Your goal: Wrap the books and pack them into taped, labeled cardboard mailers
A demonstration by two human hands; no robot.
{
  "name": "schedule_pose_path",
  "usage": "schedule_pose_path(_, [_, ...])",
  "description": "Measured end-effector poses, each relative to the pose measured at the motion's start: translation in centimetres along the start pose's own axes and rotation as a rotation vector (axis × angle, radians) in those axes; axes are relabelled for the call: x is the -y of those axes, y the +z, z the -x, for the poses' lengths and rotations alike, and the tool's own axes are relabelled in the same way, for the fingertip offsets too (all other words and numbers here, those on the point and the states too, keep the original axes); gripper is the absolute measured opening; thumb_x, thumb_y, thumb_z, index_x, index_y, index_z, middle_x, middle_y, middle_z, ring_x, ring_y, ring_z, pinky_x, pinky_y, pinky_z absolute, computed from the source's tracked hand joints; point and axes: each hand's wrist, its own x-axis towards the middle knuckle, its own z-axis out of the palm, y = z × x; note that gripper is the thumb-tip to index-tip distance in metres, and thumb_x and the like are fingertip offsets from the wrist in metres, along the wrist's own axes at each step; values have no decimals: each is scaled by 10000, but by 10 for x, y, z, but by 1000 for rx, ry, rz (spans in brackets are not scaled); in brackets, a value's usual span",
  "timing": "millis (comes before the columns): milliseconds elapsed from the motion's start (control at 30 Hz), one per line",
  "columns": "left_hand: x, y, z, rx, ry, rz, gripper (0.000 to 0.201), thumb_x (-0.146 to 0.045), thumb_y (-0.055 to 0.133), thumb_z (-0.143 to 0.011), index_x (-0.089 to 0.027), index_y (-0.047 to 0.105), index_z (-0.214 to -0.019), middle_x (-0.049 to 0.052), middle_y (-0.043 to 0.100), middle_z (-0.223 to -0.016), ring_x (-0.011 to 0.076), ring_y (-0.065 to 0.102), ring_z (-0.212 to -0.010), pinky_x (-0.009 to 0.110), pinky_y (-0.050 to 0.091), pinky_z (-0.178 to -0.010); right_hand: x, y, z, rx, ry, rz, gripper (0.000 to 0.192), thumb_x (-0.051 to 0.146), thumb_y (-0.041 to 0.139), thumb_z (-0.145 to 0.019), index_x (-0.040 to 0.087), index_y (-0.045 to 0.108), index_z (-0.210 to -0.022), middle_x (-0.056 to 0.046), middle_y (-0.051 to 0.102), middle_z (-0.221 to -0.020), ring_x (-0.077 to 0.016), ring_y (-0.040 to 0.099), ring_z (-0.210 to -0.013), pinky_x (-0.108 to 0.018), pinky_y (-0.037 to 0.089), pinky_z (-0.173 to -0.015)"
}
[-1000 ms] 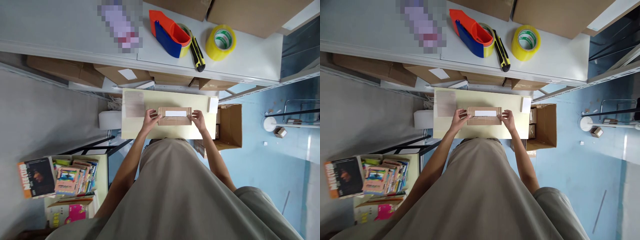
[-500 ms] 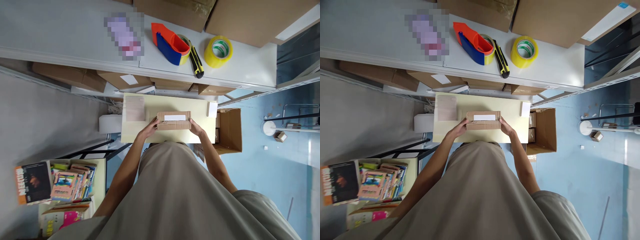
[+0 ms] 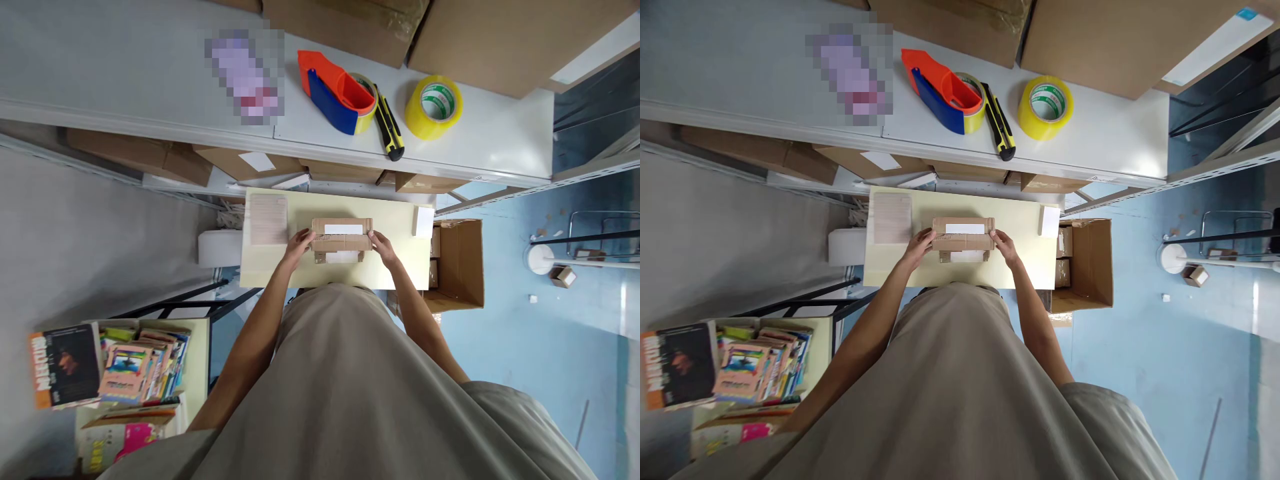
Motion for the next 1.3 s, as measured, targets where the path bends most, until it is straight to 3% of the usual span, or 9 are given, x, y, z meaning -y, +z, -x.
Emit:
schedule_pose_path(233, [-17,10,-4,-86,91,-46,695,-711,955,-717,-213,770,-1165,151,846,-1197,329,761,-1226,430,605,-990,9,2,-9,-39,93,-90,829,934,746,-821,218,751,-1240,-157,825,-1364,-303,764,-1259,-497,683,-1023])
schedule_pose_path(467, [-49,10,10,-151,300,-264,429,-487,939,-771,-227,735,-1044,133,829,-1151,291,776,-1015,469,608,-1028,41,7,9,-332,-80,207,730,900,690,-905,223,751,-1170,-224,817,-1286,-364,802,-1096,-605,686,-1031])
schedule_pose_path(567, [-87,16,26,-154,538,-373,344,-403,868,-865,-243,754,-1147,117,824,-1222,266,768,-993,457,622,-1018,89,5,19,-404,-297,294,638,808,614,-1028,230,757,-1256,-231,789,-1306,-392,780,-1143,-649,661,-1090])
schedule_pose_path(733, [-189,46,55,-117,957,-356,278,-427,734,-1052,-256,763,-1269,42,775,-1000,231,752,-983,394,633,-997,220,-2,5,-430,-718,400,524,630,492,-1177,283,655,-1535,-211,680,-1542,-430,609,-1528,-674,502,-1326])
schedule_pose_path(833, [-248,64,66,-149,1080,-329,250,-375,669,-1112,-255,760,-1311,11,716,-899,206,722,-894,365,634,-951,291,3,-29,-376,-831,523,546,574,428,-1206,282,537,-1654,-200,602,-1641,-458,512,-1624,-734,471,-1327])
schedule_pose_path(933, [-283,75,71,-192,1183,-279,292,-271,640,-1110,-246,732,-1386,34,739,-997,209,737,-953,361,640,-953,332,17,-67,-340,-806,731,466,478,526,-1182,180,586,-1535,-262,669,-1520,-488,592,-1525,-749,474,-1293])
schedule_pose_path(1100, [-289,78,72,-181,1202,-256,389,-145,625,-1049,-231,701,-1420,103,773,-1296,208,770,-1014,370,660,-951,346,40,-110,-306,-676,890,339,332,650,-1118,132,631,-1390,-303,782,-1328,-472,713,-1392,-724,463,-1287])
schedule_pose_path(1200, [-276,74,70,-168,1140,-243,364,-166,633,-1048,-236,712,-1396,110,781,-1318,222,788,-1033,383,668,-956,341,43,-117,-270,-667,841,329,310,642,-1123,137,637,-1404,-276,811,-1218,-462,762,-1332,-717,473,-1277])
schedule_pose_path(1300, [-254,66,71,-145,1057,-195,358,-210,634,-1070,-247,700,-1419,109,790,-1316,235,797,-1119,396,669,-1009,325,41,-105,-266,-650,718,435,474,608,-1158,167,600,-1467,-262,800,-1247,-473,753,-1341,-712,515,-1243])
